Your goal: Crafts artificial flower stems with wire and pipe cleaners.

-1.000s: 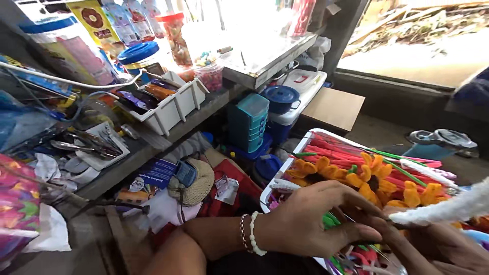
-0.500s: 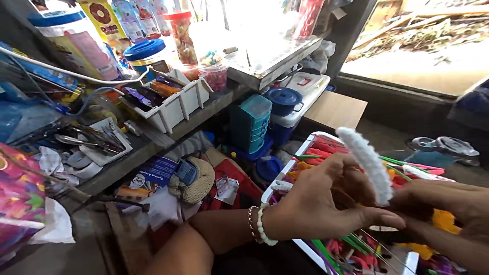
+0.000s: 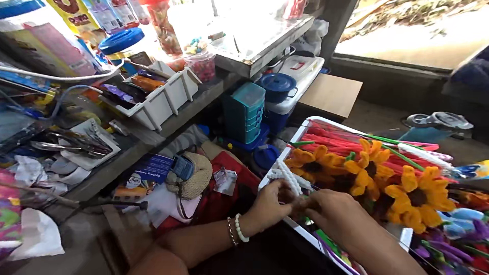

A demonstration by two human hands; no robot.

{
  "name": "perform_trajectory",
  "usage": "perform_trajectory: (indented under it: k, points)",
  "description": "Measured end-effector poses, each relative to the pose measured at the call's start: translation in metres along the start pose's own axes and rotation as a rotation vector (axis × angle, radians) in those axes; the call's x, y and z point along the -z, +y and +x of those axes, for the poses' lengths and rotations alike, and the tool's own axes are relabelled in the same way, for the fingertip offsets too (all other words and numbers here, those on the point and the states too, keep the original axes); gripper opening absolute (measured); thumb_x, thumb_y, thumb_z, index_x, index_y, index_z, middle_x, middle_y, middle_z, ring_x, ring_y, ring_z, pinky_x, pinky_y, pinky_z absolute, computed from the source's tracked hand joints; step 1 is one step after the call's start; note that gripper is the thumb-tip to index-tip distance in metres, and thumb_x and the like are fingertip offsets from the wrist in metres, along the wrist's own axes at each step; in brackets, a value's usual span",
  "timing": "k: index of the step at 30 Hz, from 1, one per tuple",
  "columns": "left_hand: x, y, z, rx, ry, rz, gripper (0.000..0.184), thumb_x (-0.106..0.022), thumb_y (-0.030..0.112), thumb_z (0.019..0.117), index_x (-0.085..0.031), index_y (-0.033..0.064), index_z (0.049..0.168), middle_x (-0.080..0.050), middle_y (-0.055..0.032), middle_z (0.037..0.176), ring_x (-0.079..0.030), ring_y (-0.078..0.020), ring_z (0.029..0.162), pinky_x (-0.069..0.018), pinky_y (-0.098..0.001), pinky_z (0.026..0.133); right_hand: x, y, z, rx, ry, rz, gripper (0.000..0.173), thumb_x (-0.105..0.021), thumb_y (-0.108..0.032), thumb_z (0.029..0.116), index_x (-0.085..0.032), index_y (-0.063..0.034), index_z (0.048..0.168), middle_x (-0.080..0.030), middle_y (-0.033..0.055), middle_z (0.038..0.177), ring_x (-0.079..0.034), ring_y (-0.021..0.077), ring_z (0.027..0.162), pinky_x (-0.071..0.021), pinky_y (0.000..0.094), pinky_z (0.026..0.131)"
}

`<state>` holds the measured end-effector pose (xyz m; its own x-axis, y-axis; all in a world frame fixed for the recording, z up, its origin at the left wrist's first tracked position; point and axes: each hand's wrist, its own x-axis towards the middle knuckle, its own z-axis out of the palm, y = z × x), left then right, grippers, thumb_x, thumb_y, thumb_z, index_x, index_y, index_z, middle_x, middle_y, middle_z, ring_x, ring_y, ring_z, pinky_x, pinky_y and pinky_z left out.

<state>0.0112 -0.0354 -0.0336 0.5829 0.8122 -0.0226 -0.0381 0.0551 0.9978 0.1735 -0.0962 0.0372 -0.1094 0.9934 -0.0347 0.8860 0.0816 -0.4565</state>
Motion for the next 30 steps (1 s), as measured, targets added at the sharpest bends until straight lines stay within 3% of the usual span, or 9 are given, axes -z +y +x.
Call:
perform_trajectory:
  k: [5, 8, 10, 12, 14, 17, 19, 30]
  points:
    - [0.006, -0.009, -0.003, 0.0, 0.069, -0.036, 0.035, -0.072, 0.003, 0.0919, -0.055, -0.0073, 0.122, -0.07, -0.0034, 0.094, -0.069, -0.0055, 0.085, -0.0584, -0.0243, 0.081, -0.027, 0.026, 0.002, 0.182, 0.149, 0.124, 0.008, -0.074, -0.006, 0.0882, -0.075, -0.0011, 0.095, -0.072, 0.0142, 0.089, -0.072, 0.0338, 0.08, -0.0551, 0.0623, 0.076]
    - [0.004, -0.011, -0.001, -0.027, 0.08, -0.057, 0.039, -0.071, 0.002, 0.0927, -0.052, -0.0102, 0.125, -0.07, -0.0062, 0.099, -0.069, -0.006, 0.089, -0.0583, -0.0249, 0.085, -0.033, 0.045, 0.005, 0.255, 0.194, 0.211, 0.015, -0.065, -0.018, 0.0927, -0.074, -0.0063, 0.095, -0.072, 0.0067, 0.089, -0.071, 0.018, 0.078, -0.0607, 0.0387, 0.073]
    - [0.003, -0.012, 0.001, -0.07, 0.08, -0.065, 0.045, -0.071, 0.0, 0.0918, -0.048, -0.0132, 0.128, -0.069, -0.0088, 0.101, -0.069, -0.0071, 0.09, -0.0585, -0.0256, 0.085, -0.038, 0.057, 0.006, 0.255, 0.183, 0.323, 0.022, -0.061, -0.029, 0.0972, -0.074, -0.0108, 0.096, -0.071, -0.0002, 0.09, -0.068, 0.0058, 0.081, -0.0585, 0.025, 0.075]
    - [0.001, -0.013, 0.003, -0.101, 0.059, -0.108, 0.049, -0.07, -0.004, 0.0907, -0.044, -0.0153, 0.131, -0.069, -0.0112, 0.105, -0.07, -0.0086, 0.091, -0.0598, -0.0263, 0.085, -0.04, 0.064, 0.004, 0.223, 0.133, 0.462, 0.025, -0.06, -0.032, 0.0999, -0.074, -0.0115, 0.098, -0.071, -0.0039, 0.091, -0.066, -0.0005, 0.083, -0.0567, 0.0199, 0.078]
    - [0.0, -0.013, 0.005, -0.094, 0.023, -0.133, 0.047, -0.069, -0.005, 0.0909, -0.044, -0.0127, 0.131, -0.069, -0.0089, 0.103, -0.07, -0.0088, 0.09, -0.0602, -0.027, 0.085, -0.038, 0.065, 0.001, 0.157, 0.024, 0.662, 0.022, -0.06, -0.029, 0.1021, -0.073, -0.0111, 0.1, -0.069, -0.0077, 0.089, -0.063, -0.0046, 0.08, -0.054, 0.0155, 0.074]
    - [0.0, -0.016, 0.007, -0.069, -0.055, -0.144, 0.05, -0.068, -0.005, 0.0917, -0.045, -0.0049, 0.136, -0.07, -0.0022, 0.097, -0.07, -0.007, 0.086, -0.0604, -0.027, 0.083, -0.043, 0.069, -0.001, 0.039, -0.148, 1.048, 0.015, -0.059, -0.02, 0.1028, -0.071, -0.0133, 0.098, -0.067, -0.0121, 0.084, -0.061, -0.0056, 0.076, -0.0519, 0.0135, 0.071]
    - [-0.001, -0.017, 0.009, -0.094, -0.101, -0.165, 0.053, -0.067, -0.006, 0.0909, -0.045, -0.0003, 0.138, -0.069, 0.0001, 0.099, -0.069, -0.0065, 0.085, -0.0602, -0.0261, 0.081, -0.049, 0.075, -0.001, 0.026, -0.18, 1.209, 0.014, -0.059, -0.014, 0.1006, -0.072, -0.0126, 0.094, -0.068, -0.0105, 0.082, -0.062, -0.0038, 0.075, -0.0525, 0.014, 0.07]
    - [-0.009, -0.015, 0.009, -0.075, -0.169, -0.282, 0.051, -0.07, -0.001, 0.0925, -0.049, 0.005, 0.139, -0.068, 0.001, 0.1, -0.067, -0.0066, 0.086, -0.0589, -0.0241, 0.08, -0.055, 0.078, -0.009, 0.027, -0.219, 1.389, 0.015, -0.06, -0.006, 0.0973, -0.072, -0.0089, 0.089, -0.069, -0.0067, 0.077, -0.062, -0.0022, 0.07, -0.0529, 0.0144, 0.066]
